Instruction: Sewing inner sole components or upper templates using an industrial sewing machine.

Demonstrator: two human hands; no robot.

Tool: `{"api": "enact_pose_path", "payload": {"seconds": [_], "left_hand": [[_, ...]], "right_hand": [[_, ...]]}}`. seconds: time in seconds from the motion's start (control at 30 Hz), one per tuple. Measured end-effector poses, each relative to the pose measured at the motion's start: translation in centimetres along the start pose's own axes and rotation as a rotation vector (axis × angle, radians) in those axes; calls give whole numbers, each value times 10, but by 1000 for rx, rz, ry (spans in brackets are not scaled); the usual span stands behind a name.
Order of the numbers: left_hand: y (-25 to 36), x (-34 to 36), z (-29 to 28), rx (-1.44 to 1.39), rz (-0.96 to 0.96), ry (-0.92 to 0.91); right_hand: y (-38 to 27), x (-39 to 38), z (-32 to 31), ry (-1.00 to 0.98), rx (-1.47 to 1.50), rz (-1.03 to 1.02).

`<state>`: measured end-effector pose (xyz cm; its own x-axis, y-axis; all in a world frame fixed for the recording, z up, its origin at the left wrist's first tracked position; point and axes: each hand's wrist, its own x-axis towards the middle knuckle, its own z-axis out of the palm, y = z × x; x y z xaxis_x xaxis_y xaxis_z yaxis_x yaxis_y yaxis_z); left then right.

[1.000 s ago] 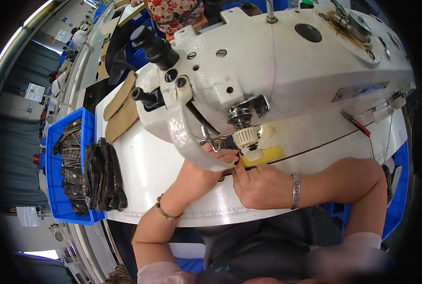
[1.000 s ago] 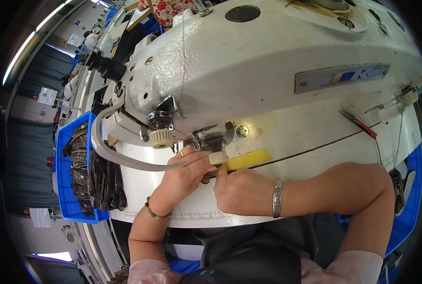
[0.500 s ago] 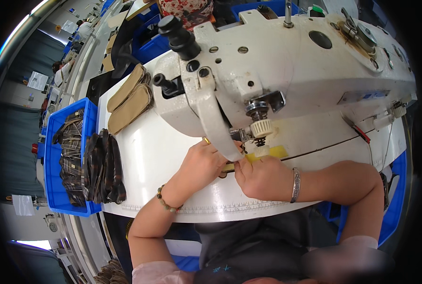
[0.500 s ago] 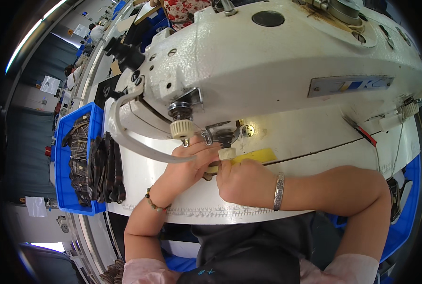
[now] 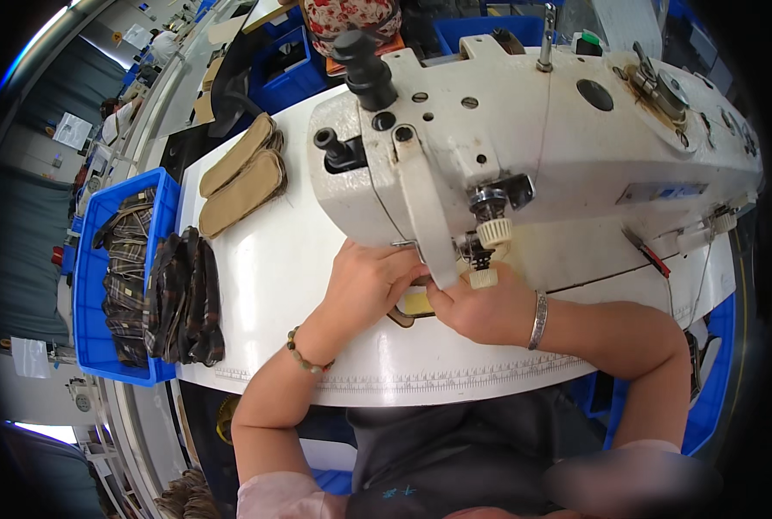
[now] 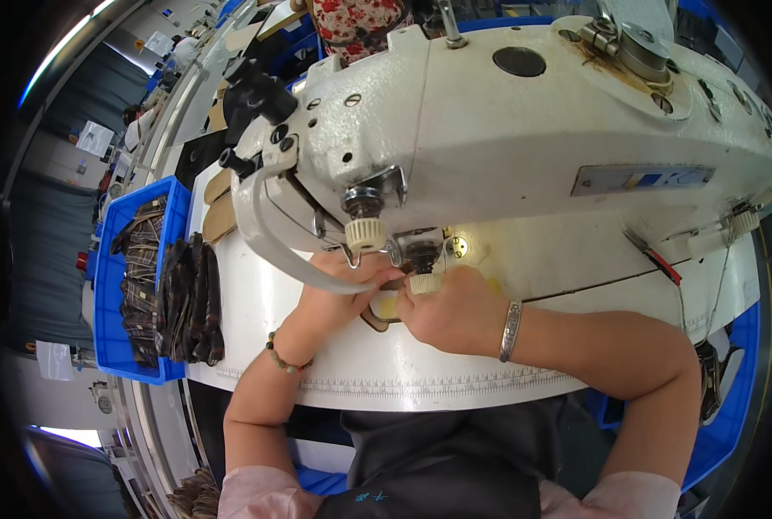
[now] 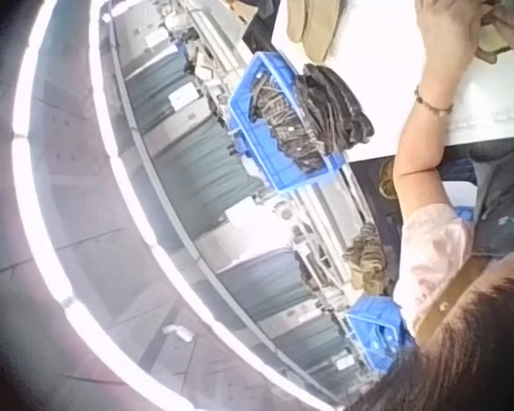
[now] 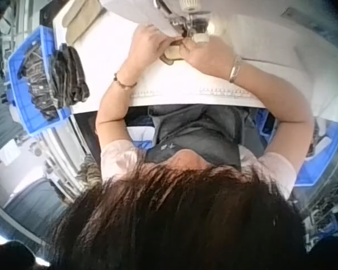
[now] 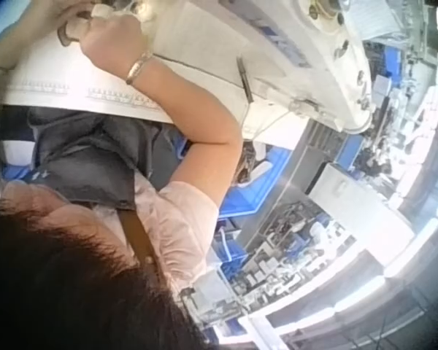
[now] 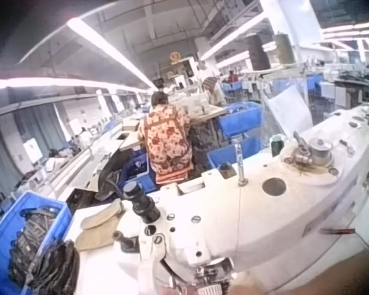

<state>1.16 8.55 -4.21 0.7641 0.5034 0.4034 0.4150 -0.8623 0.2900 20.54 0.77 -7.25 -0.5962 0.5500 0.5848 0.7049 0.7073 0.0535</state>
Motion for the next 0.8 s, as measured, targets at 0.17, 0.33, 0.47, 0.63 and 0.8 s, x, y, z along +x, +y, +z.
{"api": "enact_pose_path", "payload": {"seconds": [0.17,0.33,0.47,0.63,0.8], "left_hand": [[13,1,-14,354,-113,214],[11,-5,-32,429,-469,-78],[0,-8,-34,20,-658,-169],[-5,-10,-14,-453,-489,111],[-6,-12,-12,-920,-658,-34]], "right_hand": [[17,-4,16,0,110,194],[17,0,22,93,294,352],[17,2,22,127,361,412],[19,2,14,98,286,350],[20,2,17,168,272,315]]}}
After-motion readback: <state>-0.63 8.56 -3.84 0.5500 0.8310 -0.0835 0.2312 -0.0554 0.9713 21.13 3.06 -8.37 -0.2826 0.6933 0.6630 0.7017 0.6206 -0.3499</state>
